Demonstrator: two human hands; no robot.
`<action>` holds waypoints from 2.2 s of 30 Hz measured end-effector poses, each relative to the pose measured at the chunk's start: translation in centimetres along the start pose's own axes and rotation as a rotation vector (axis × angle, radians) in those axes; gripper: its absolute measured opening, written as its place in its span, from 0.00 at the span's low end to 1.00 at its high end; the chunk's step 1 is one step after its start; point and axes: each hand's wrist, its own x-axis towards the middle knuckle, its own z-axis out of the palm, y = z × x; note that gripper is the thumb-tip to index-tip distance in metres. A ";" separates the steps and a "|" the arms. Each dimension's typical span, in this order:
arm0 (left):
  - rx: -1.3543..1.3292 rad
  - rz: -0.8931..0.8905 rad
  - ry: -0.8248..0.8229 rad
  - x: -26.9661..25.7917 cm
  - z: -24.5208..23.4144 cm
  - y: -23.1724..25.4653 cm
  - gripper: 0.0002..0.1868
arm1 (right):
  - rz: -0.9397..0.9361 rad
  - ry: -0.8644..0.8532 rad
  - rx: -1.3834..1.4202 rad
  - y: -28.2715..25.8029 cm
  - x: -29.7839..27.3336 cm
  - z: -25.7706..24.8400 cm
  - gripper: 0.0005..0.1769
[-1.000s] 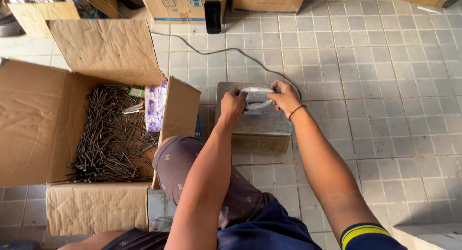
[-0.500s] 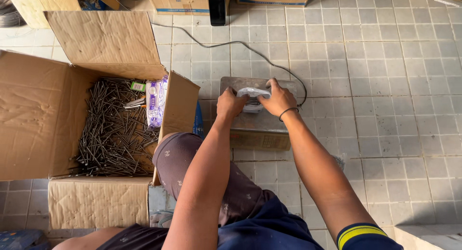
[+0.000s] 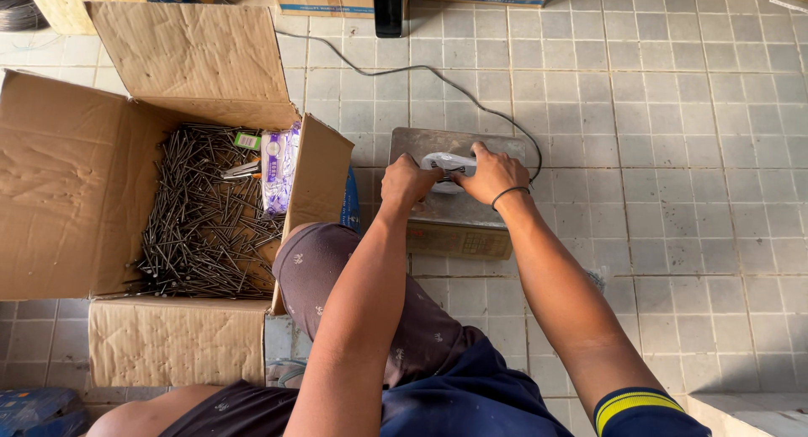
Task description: The person places handfuls of nails from a large cardboard box into a small plastic bag.
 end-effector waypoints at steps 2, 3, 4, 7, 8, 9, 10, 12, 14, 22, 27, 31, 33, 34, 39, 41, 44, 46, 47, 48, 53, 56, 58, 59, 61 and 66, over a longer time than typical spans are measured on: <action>0.009 0.025 0.016 0.2 0.0 -0.1 0.32 | 0.010 0.007 0.017 -0.5 -0.5 -0.4 0.39; 0.008 0.027 0.017 0.2 0.0 -0.1 0.32 | 0.009 0.009 0.016 -0.4 -0.2 -0.2 0.39; 0.005 0.020 0.021 0.2 0.1 0.0 0.31 | 0.010 0.018 0.028 -0.3 0.0 -0.1 0.38; 0.006 -0.001 0.032 2.3 2.0 -1.9 0.28 | 0.016 0.025 0.048 -0.1 0.6 0.4 0.36; 0.014 -0.014 0.038 3.4 2.9 -2.7 0.26 | 0.022 0.023 0.058 0.0 0.9 0.5 0.35; 0.013 -0.013 0.038 5.9 4.5 -4.4 0.26 | 0.022 0.024 0.057 0.7 2.1 1.6 0.35; 0.069 -0.038 0.047 8.4 6.1 -6.1 0.21 | 0.037 0.028 0.068 1.3 3.3 2.7 0.31; 0.125 -0.065 0.063 10.4 7.5 -7.9 0.20 | 0.046 0.031 0.079 3.6 7.0 6.4 0.27; -0.036 -0.004 0.053 10.1 7.3 -7.4 0.26 | 0.076 0.146 0.313 7.0 12.4 11.1 0.12; -0.468 0.025 0.120 6.6 3.3 -4.8 0.24 | -0.057 0.333 0.450 1.4 8.9 4.8 0.14; -0.682 0.175 0.224 4.0 -3.4 -3.5 0.18 | -0.273 0.341 0.428 -5.5 7.2 -2.4 0.14; -0.867 0.242 0.308 -4.4 -13.3 -1.3 0.12 | -0.499 0.326 0.508 -14.6 3.0 -6.6 0.11; -0.903 0.279 0.325 -9.0 -18.2 -0.2 0.11 | -0.592 0.314 0.569 -19.3 1.0 -7.9 0.17; -0.811 0.298 0.362 -11.3 -20.5 0.1 0.13 | -0.599 0.253 0.714 -21.5 0.3 -8.2 0.16; -0.648 0.282 0.530 -19.4 -28.3 -2.6 0.14 | -0.693 0.048 0.921 -31.2 -3.0 -6.6 0.17; -0.638 0.281 0.568 -20.8 -30.1 -5.1 0.13 | -0.771 -0.044 0.980 -34.0 -4.1 -4.9 0.19; -0.709 0.240 0.634 -21.7 -31.4 -9.9 0.15 | -0.733 -0.062 0.833 -37.5 -4.3 -0.9 0.14; -0.718 0.214 0.650 -21.6 -30.8 -13.6 0.14 | -0.797 -0.054 0.699 -38.4 -4.6 1.5 0.14; -0.720 0.191 0.669 -21.6 -30.5 -15.5 0.12 | -0.862 -0.044 0.569 -38.9 -4.8 2.8 0.14; -0.726 0.185 0.672 -20.8 -29.1 -17.7 0.12 | -0.863 -0.051 0.564 -38.6 -4.5 4.5 0.14; -0.866 0.012 0.680 -19.8 -23.6 -25.3 0.24 | -0.780 -0.217 0.375 -37.4 -4.4 11.5 0.07; -0.508 -0.179 0.716 -20.6 -21.8 -26.3 0.20 | -0.781 -0.245 0.206 -36.6 -3.7 14.6 0.16; -0.415 -0.189 0.699 -19.9 -21.6 -27.8 0.20 | -0.809 -0.241 0.151 -35.8 -3.0 15.2 0.18; -0.310 -0.185 0.686 -19.3 -21.9 -28.5 0.21 | -0.842 -0.222 0.106 -35.8 -2.3 15.3 0.20; -0.239 -0.172 0.672 -19.4 -22.3 -28.5 0.20 | -0.833 -0.272 0.041 -36.0 -2.6 14.3 0.20; 0.056 -0.209 0.585 -21.1 -23.5 -26.1 0.18 | -0.842 -0.421 -0.150 -37.0 -5.1 9.8 0.36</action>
